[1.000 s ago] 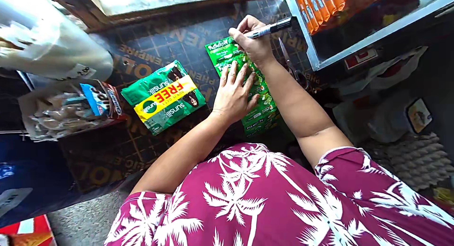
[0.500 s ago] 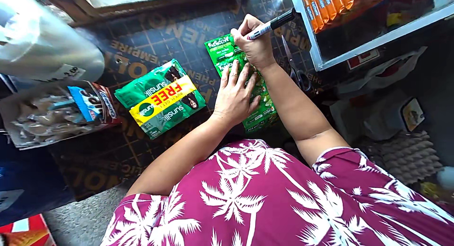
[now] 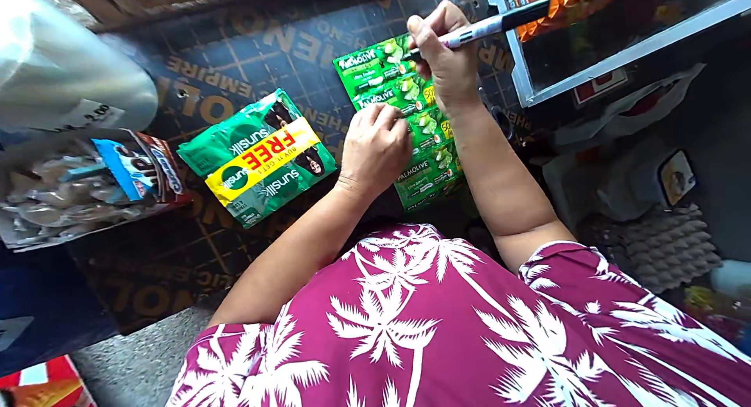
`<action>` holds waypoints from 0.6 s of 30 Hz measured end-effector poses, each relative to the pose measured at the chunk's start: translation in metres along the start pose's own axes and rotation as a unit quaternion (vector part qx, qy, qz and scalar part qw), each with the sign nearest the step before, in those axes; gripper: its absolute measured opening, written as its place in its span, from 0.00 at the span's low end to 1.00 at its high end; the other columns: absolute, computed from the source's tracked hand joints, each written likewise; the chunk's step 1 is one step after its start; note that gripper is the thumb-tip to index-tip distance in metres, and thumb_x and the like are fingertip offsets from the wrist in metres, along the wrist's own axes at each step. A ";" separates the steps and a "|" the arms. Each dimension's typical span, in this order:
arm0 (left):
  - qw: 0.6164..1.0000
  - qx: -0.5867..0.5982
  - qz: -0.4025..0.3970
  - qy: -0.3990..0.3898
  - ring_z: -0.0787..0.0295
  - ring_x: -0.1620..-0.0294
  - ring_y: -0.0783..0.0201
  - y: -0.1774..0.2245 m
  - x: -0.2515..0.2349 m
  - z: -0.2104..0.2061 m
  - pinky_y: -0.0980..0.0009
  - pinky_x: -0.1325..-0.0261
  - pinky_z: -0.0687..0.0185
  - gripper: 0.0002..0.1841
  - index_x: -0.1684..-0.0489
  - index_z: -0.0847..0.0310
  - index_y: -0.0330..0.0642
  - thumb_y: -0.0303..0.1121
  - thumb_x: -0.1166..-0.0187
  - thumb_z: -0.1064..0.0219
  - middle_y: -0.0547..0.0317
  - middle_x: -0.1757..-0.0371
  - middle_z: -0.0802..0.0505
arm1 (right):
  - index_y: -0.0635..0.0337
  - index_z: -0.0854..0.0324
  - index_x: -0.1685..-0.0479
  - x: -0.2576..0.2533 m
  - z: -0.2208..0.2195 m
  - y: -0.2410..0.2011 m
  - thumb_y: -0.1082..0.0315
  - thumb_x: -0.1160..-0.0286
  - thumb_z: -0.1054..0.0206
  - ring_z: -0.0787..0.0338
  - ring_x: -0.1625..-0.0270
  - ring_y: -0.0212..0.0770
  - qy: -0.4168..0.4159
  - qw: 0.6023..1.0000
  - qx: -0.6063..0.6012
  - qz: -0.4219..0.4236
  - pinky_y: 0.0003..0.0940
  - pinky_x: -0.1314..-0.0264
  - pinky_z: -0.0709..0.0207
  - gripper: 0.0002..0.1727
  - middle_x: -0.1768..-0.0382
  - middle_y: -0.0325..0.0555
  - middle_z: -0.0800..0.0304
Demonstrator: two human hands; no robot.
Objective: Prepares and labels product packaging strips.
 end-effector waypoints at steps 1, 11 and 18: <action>1.000 -0.007 0.008 0.007 0.13 0.35 0.45 -0.002 -0.001 0.003 0.52 0.31 0.22 0.12 0.59 0.09 0.38 0.33 0.18 0.39 0.47 0.44 0.07 | 0.57 0.25 0.67 0.009 0.004 -0.004 0.71 0.18 0.35 0.17 0.77 0.27 -0.001 1.000 0.010 -0.003 0.22 0.78 0.23 0.08 0.71 0.37 0.14; 0.999 -0.041 0.010 0.017 0.11 0.40 0.46 0.002 0.001 0.002 0.54 0.35 0.19 0.12 0.62 0.08 0.37 0.32 0.18 0.38 0.48 0.52 0.05 | 0.59 0.23 0.69 0.050 -0.001 0.005 0.75 0.26 0.29 0.16 0.71 0.25 -0.023 0.997 0.061 0.042 0.21 0.68 0.21 0.08 0.71 0.35 0.15; 0.999 -0.045 0.018 0.013 0.12 0.40 0.47 0.001 0.001 0.002 0.56 0.37 0.19 0.12 0.62 0.08 0.38 0.33 0.18 0.38 0.48 0.51 0.05 | 0.58 0.23 0.73 0.051 -0.001 0.007 0.76 0.29 0.29 0.19 0.70 0.25 -0.021 0.995 0.082 0.049 0.20 0.65 0.25 0.09 0.73 0.34 0.18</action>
Point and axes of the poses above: each hand's wrist, its own x-axis away from the middle knuckle, its own z-axis out of the back of the hand, y = z × x, the point moved 9 cm from there along -x, towards the middle knuckle
